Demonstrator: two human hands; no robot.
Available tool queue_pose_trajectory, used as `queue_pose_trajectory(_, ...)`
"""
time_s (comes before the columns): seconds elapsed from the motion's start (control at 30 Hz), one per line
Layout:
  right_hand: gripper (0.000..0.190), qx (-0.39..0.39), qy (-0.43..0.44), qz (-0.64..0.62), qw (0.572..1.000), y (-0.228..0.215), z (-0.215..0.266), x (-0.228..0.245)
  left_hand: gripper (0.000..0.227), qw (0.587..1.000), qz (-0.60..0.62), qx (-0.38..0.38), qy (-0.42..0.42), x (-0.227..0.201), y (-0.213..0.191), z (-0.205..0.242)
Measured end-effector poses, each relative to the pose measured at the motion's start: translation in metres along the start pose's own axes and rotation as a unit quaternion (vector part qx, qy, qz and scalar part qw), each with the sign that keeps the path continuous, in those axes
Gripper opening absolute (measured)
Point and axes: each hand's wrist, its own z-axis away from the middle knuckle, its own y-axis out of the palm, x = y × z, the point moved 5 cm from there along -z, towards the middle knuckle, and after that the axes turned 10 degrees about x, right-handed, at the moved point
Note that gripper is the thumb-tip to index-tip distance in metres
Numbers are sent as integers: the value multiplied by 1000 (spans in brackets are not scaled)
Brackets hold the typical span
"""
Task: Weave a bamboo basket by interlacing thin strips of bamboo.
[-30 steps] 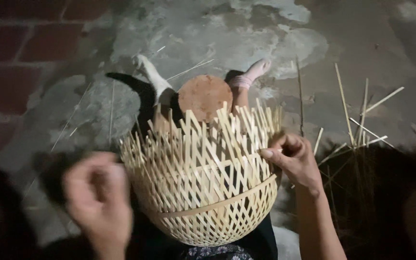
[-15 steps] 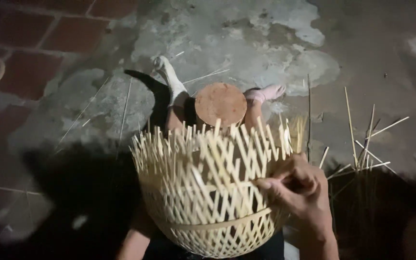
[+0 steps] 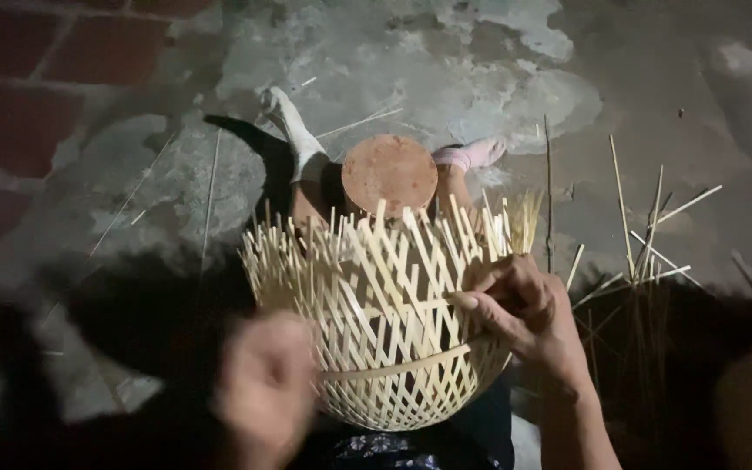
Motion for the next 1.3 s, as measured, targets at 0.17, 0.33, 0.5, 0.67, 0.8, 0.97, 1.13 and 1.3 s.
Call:
queue_pose_trajectory(0.17,19,-28,-74,97,992,-11,-1,-13,47,947,-173,183,197,-54,107,32)
queue_pose_trajectory(0.33,11,-284,-244,309,875,-27,36,-30,38,946,-160,261,108,-53,121,5)
queue_pose_trajectory(0.5,19,-235,-134,166,948,-48,36,-121,17,965,-81,158,194,-47,132,-1)
queue_pose_trajectory(0.67,44,-85,-193,208,955,-37,4,1,17,943,-138,249,172,-77,117,-9)
queue_pose_trajectory(0.8,31,17,-120,279,953,-20,-14,33,17,903,-223,209,302,-101,111,-11)
queue_pose_trajectory(0.97,45,32,-1,271,962,-17,-20,38,15,924,-193,193,267,-75,119,-5)
queue_pose_trajectory(1.13,50,40,121,215,968,-18,-24,31,12,939,-140,155,274,-90,115,-7)
queue_pose_trajectory(1.3,74,117,86,363,920,-10,-27,37,20,956,-109,179,207,-86,112,-10)
